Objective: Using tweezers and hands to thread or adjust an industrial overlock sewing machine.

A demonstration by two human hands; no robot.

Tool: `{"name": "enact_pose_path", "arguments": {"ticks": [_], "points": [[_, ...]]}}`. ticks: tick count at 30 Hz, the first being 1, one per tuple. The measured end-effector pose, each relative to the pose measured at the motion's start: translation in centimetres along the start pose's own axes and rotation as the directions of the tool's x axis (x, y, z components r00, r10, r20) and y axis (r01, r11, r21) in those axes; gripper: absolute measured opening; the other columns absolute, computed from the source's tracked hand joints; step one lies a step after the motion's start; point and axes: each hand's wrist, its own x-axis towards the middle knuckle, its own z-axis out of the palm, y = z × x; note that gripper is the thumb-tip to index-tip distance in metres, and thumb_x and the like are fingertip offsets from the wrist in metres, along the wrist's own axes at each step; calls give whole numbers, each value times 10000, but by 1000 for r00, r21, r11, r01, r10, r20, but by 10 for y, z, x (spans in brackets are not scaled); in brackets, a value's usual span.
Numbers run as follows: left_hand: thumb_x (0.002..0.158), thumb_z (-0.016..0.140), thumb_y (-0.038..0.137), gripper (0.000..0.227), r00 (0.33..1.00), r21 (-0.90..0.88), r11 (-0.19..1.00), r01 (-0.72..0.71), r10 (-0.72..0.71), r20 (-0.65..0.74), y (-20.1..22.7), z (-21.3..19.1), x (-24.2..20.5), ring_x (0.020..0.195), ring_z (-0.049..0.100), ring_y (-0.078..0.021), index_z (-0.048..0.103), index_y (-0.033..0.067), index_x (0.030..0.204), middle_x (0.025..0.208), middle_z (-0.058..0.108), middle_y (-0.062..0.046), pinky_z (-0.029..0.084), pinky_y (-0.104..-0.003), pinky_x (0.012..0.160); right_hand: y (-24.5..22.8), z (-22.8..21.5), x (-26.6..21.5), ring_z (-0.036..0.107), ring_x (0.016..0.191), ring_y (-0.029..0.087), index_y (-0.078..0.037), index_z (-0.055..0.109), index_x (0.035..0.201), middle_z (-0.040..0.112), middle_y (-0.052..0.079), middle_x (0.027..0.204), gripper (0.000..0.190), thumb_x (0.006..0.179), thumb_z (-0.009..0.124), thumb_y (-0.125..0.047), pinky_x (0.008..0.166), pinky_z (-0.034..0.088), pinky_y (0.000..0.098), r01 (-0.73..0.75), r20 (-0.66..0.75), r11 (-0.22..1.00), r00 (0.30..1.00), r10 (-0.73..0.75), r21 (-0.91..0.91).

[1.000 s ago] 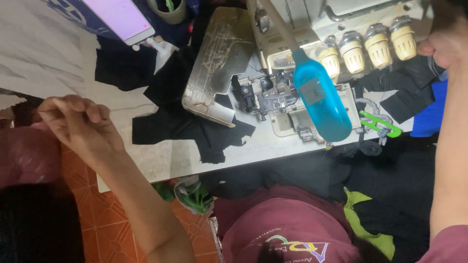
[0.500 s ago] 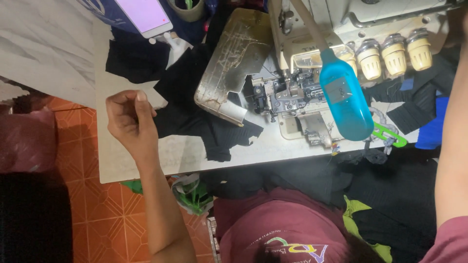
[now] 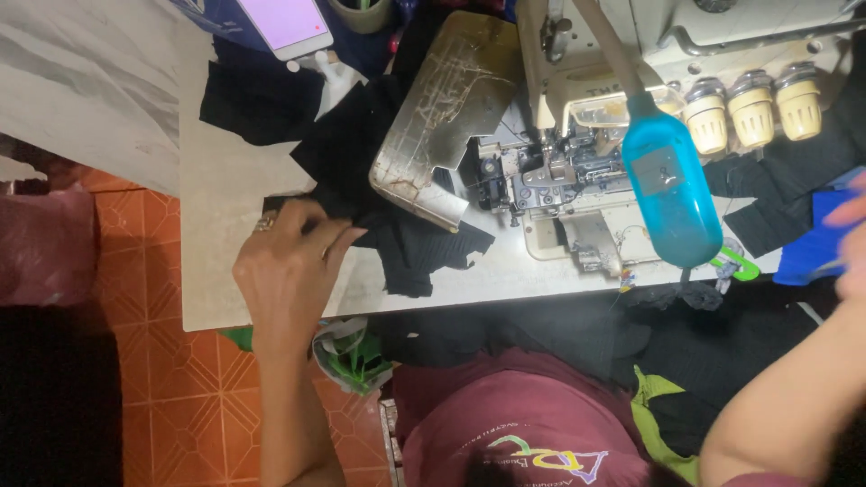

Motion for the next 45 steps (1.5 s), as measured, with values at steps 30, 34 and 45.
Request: {"name": "enact_pose_path", "arguments": {"ticks": [30, 34, 45], "points": [[814, 567, 130, 40, 886, -939, 330, -98, 458, 69, 101, 6, -3, 918, 575, -193, 529, 123, 811, 793, 575, 4, 165, -528, 1018, -253, 70, 19, 465, 437, 105, -6, 608, 727, 535, 70, 535, 133, 798, 496, -17, 476, 347, 188, -320, 0, 877, 939, 343, 359], [865, 499, 154, 90, 858, -993, 115, 30, 507, 85, 92, -2, -10, 1276, 323, -310, 551, 127, 797, 1233, 422, -56, 59, -601, 1077, -244, 114, 26, 560, 503, 81, -35, 612, 755, 616, 33, 674, 100, 806, 527, -24, 520, 431, 157, -333, 89, 848, 941, 326, 412], [847, 483, 21, 225, 964, -957, 143, 252, 45, 261, 95, 16, -21, 711, 625, -189, 625, 149, 965, 770, 615, -45, 486, -329, 748, -238, 131, 33, 458, 554, 104, 11, 605, 922, 585, 113, 726, 178, 855, 453, -54, 534, 383, 242, -281, 35, 798, 950, 311, 533]]}}
